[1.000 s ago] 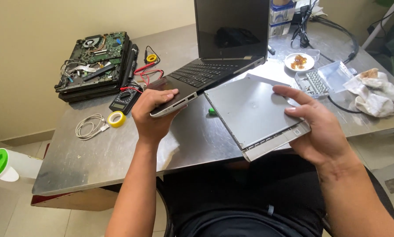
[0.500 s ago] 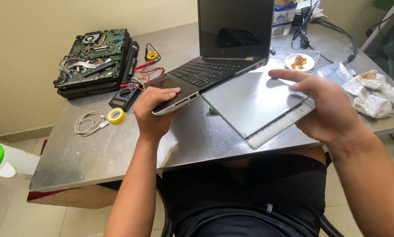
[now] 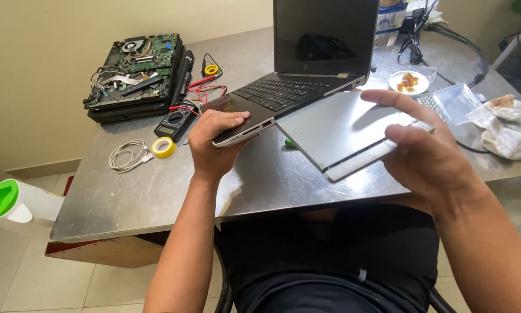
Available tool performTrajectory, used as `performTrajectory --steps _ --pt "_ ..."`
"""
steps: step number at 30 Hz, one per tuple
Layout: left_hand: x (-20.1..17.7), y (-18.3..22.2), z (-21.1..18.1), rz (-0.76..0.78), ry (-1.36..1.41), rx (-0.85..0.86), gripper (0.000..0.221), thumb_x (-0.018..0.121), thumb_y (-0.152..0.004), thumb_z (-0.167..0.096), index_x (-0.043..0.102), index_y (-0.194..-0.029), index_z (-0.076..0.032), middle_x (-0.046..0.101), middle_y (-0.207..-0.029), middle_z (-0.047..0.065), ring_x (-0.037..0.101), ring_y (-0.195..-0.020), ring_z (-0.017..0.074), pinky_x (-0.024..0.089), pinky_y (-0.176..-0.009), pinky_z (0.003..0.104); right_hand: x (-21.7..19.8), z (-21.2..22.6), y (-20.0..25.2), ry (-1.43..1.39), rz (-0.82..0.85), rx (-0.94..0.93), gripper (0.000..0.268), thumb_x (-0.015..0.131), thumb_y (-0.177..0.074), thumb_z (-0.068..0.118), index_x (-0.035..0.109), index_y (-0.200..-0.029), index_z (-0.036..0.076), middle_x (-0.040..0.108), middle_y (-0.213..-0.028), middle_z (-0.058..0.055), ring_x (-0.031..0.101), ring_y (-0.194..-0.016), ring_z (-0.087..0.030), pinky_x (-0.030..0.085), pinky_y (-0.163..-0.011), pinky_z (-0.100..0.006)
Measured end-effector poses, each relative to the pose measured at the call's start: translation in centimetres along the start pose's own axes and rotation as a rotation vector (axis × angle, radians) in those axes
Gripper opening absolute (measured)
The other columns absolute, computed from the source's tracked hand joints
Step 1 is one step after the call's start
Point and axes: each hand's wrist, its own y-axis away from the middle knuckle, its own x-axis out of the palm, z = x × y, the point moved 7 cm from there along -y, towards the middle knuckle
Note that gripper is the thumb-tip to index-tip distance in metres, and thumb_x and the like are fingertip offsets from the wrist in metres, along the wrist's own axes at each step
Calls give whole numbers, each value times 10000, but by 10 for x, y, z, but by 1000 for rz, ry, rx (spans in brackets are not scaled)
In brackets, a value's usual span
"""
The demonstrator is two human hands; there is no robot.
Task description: Reinstalling an internal optical drive into a laptop and securing it with a screwdriver.
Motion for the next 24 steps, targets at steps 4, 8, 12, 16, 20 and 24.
performTrajectory --steps 4,8,12,16,20,24 --pt "0 0 -2 3 -10 -5 275 879 -860 -140 639 -970 -66 776 -1034 125 759 -916 263 530 -825 357 6 1 -8 -93 43 -66 467 812 -801 251 679 -1206 60 694 -1034 -107 686 -908 -247 574 -800 -318" --pt "1 0 -2 -1 3 -1 280 880 -859 -143 636 -977 -73 774 -1032 124 759 -908 260 535 -821 357 13 15 -11 26 -182 -263 300 782 -825 418 677 -891 145 629 -1320 -127 611 -929 -164 537 -616 -227" --pt "1 -2 -1 -1 6 -17 298 896 -845 -123 640 -989 -74 773 -1041 124 760 -946 253 537 -844 348 8 22 -13 299 -380 -772 409 649 -976 522 573 -856 138 699 -1069 -69 625 -1059 -203 459 -1040 -443" --pt "-3 -4 0 -1 14 -16 301 899 -836 -129 649 -992 -67 770 -1048 126 754 -957 258 548 -847 349 11 21 -15 223 -383 -726 333 650 -981 446 568 -856 148 712 -860 -51 657 -812 -152 500 -925 -395" --pt "-2 -4 -1 -6 26 -15 313 911 -822 -117 650 -987 -64 767 -1032 132 760 -965 261 556 -850 351 6 28 -16 412 -455 -825 363 631 -1039 398 600 -848 90 692 -791 -77 709 -782 -179 554 -922 -420" --pt "-1 -3 0 -6 17 1 309 911 -824 -132 654 -980 -63 770 -1020 126 769 -974 258 566 -842 345 7 28 -13 495 -428 -842 312 626 -1072 305 619 -883 57 708 -834 -109 744 -799 -213 598 -828 -374"
